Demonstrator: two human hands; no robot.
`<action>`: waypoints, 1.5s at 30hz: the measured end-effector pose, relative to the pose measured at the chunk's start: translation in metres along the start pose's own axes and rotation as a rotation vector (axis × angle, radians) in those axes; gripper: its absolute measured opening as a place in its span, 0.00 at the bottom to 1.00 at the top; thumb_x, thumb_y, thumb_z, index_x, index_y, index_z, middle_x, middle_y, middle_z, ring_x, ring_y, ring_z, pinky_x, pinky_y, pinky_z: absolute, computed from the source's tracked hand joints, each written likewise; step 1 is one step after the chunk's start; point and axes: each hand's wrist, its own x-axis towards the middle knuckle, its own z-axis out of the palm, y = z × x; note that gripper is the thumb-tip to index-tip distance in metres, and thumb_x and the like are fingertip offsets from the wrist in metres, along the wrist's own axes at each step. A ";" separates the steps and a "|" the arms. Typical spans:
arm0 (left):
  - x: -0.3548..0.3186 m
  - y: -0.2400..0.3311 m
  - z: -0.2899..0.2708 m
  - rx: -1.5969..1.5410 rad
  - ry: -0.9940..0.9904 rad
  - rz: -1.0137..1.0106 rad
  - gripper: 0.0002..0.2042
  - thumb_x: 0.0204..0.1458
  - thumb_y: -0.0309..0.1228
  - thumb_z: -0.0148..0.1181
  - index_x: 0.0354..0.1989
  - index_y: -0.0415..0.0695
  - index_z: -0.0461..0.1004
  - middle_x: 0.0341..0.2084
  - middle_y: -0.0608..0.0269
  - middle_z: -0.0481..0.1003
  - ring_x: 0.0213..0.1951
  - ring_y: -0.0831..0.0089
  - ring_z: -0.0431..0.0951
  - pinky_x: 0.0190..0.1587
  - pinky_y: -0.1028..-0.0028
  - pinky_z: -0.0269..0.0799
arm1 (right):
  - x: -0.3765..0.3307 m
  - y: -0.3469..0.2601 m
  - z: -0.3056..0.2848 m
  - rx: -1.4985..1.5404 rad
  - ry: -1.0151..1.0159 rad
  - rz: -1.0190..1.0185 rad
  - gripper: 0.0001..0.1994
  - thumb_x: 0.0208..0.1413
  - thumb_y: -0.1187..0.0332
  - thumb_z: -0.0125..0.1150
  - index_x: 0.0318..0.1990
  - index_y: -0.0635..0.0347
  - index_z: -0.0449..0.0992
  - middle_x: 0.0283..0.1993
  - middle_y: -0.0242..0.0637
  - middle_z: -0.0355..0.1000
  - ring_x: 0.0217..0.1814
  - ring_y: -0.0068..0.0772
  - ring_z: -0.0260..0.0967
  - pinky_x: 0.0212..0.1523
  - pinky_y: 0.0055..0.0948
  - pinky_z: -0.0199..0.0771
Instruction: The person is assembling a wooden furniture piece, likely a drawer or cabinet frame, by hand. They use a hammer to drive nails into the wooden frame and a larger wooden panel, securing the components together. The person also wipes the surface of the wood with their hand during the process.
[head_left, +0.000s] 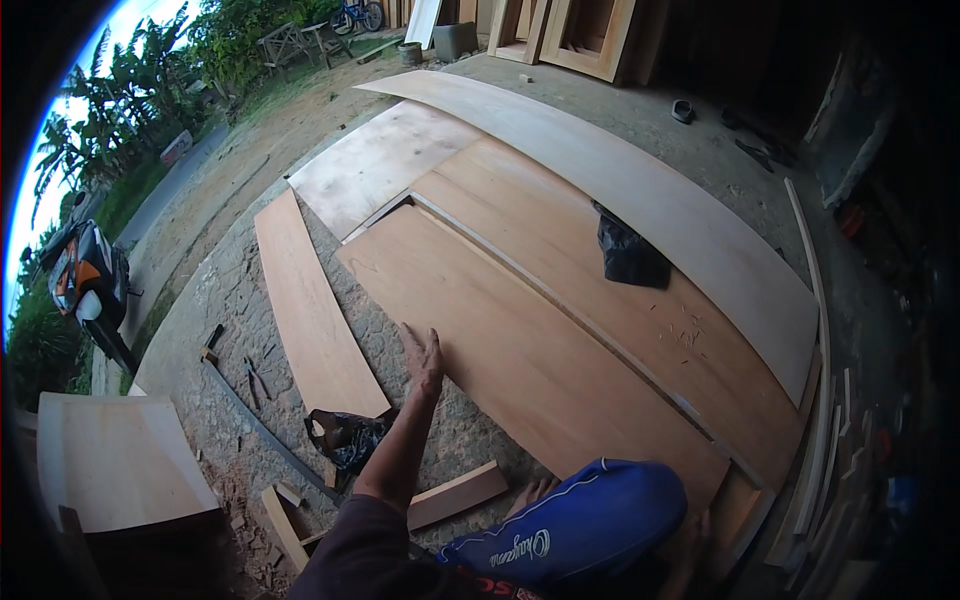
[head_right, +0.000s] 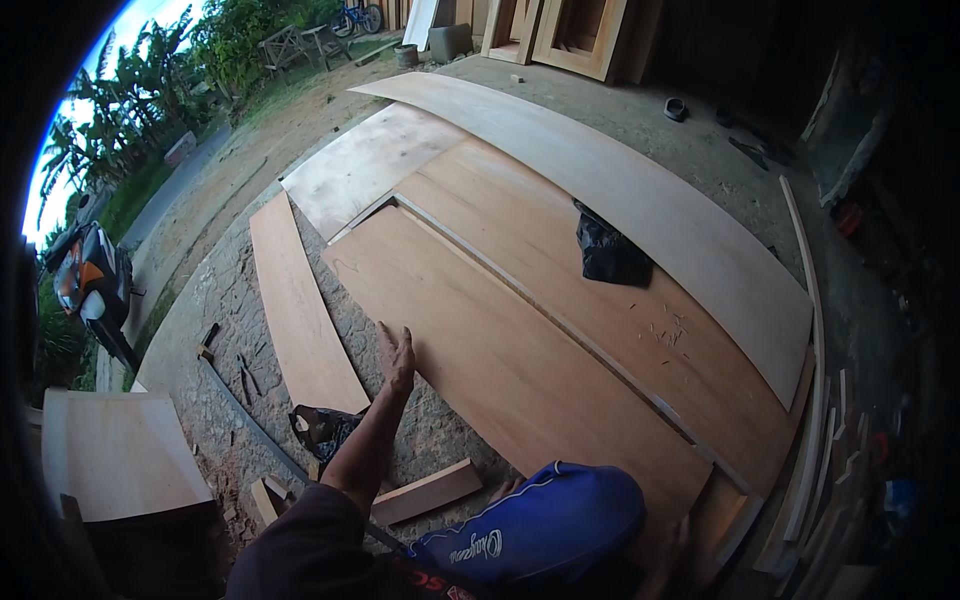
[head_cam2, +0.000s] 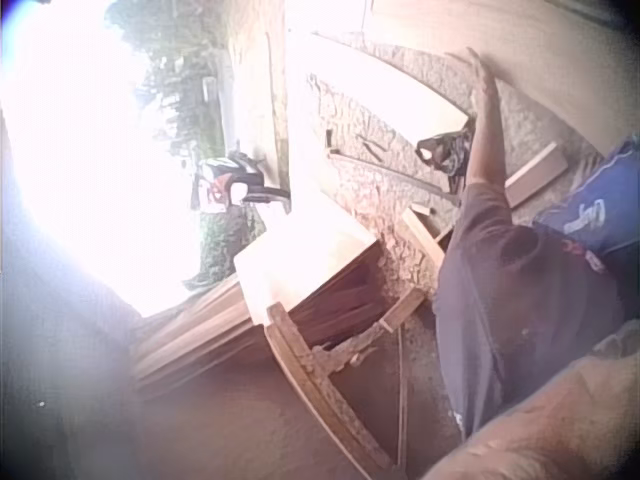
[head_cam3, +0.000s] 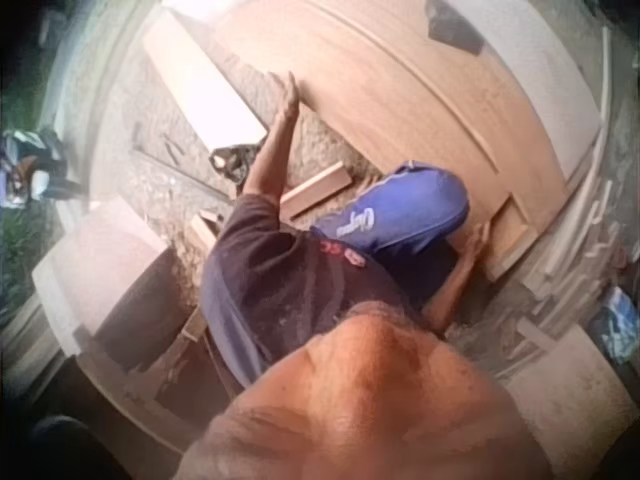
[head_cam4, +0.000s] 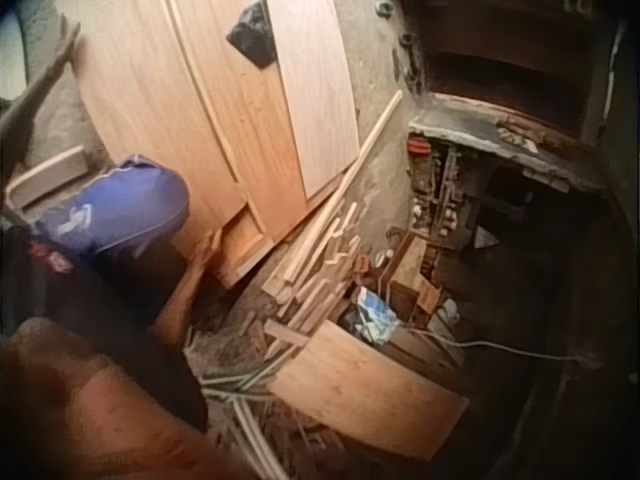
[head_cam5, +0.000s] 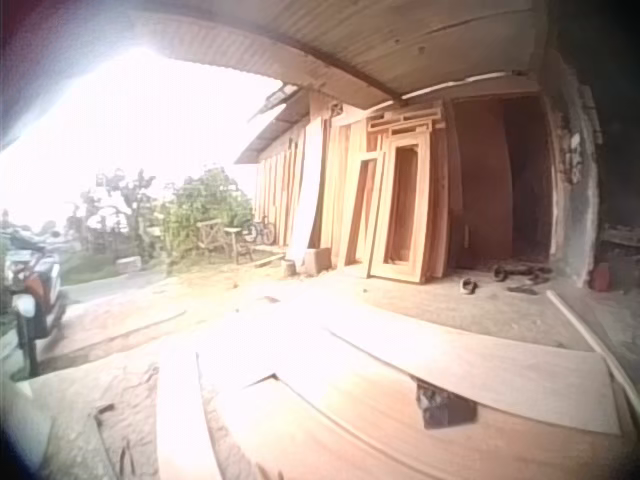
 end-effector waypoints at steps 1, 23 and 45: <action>0.006 -0.008 -0.002 0.008 0.016 0.040 0.40 0.59 0.37 0.57 0.73 0.30 0.43 0.71 0.36 0.49 0.73 0.48 0.49 0.74 0.63 0.44 | -0.005 0.012 -0.001 -0.050 -0.026 -0.067 0.28 0.67 0.61 0.47 0.67 0.76 0.60 0.70 0.58 0.59 0.73 0.49 0.56 0.72 0.38 0.54; 0.026 0.014 0.051 0.154 -0.058 0.007 0.39 0.55 0.32 0.55 0.73 0.31 0.45 0.73 0.39 0.48 0.75 0.51 0.45 0.75 0.63 0.39 | -0.022 -0.034 0.048 -0.114 0.177 -0.099 0.27 0.66 0.67 0.46 0.68 0.75 0.58 0.71 0.60 0.58 0.74 0.52 0.56 0.71 0.40 0.56; 0.050 -0.045 0.065 0.799 -0.141 -0.045 0.34 0.63 0.45 0.39 0.74 0.38 0.46 0.71 0.34 0.44 0.67 0.43 0.59 0.64 0.51 0.62 | 0.007 -0.085 0.076 -0.559 0.372 -0.216 0.27 0.54 0.75 0.55 0.62 0.71 0.62 0.50 0.57 0.65 0.53 0.58 0.64 0.53 0.48 0.66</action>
